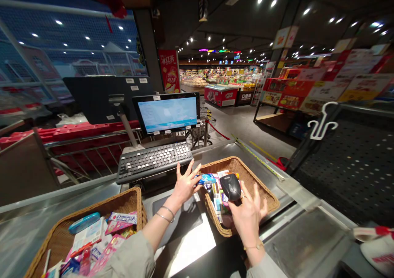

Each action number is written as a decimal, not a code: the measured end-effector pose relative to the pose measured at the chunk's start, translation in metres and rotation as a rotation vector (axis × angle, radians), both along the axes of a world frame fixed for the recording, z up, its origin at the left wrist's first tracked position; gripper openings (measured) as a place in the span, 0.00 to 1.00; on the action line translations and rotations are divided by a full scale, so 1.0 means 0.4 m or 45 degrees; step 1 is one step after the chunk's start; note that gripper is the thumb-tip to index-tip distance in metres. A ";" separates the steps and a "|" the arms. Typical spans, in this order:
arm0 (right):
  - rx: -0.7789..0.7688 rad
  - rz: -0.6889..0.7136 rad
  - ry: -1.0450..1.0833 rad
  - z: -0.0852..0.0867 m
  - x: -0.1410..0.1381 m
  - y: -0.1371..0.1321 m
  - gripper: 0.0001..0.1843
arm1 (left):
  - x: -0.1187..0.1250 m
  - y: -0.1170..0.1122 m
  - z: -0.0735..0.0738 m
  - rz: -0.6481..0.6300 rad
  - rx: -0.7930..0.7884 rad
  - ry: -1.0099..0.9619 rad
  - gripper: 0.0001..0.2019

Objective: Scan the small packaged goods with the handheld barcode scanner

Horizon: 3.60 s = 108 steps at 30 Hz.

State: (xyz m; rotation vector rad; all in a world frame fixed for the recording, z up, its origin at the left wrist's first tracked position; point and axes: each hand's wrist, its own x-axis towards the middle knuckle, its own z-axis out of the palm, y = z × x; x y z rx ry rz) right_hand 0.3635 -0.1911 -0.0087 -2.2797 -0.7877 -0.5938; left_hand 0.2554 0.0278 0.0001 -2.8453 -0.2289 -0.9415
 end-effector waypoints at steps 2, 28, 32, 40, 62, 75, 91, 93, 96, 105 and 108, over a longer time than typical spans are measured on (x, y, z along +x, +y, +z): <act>0.014 -0.020 -0.003 -0.001 0.012 -0.007 0.23 | 0.012 -0.005 -0.003 -0.020 -0.013 0.035 0.11; -0.004 0.048 -0.005 -0.005 0.008 0.027 0.20 | -0.002 -0.042 0.018 0.256 -0.109 0.049 0.26; 0.000 0.135 -0.002 0.011 -0.028 0.065 0.21 | -0.062 -0.035 0.032 0.313 -0.112 0.032 0.26; -0.006 0.346 -0.004 0.034 -0.122 0.141 0.20 | -0.213 -0.011 0.033 0.502 -0.133 0.029 0.25; -0.043 0.769 -0.051 -0.021 -0.343 0.282 0.11 | -0.669 0.019 -0.047 1.062 -0.211 0.070 0.23; -0.086 0.865 -0.002 -0.045 -0.413 0.307 0.08 | -0.818 -0.026 -0.107 1.283 -0.416 0.345 0.21; -0.074 0.890 0.012 -0.051 -0.424 0.305 0.09 | -0.814 -0.002 -0.132 1.232 -0.460 0.593 0.09; -0.074 0.880 0.013 -0.053 -0.418 0.303 0.09 | -0.804 0.005 -0.141 1.240 -0.450 0.619 0.10; -0.081 0.866 0.011 -0.057 -0.409 0.301 0.08 | -0.793 0.011 -0.151 1.268 -0.423 0.641 0.11; -0.088 0.858 0.003 -0.053 -0.402 0.298 0.09 | -0.785 0.015 -0.156 1.340 -0.547 0.607 0.17; -0.080 0.858 0.014 -0.050 -0.402 0.298 0.09 | -0.787 0.015 -0.156 1.334 -0.662 0.535 0.12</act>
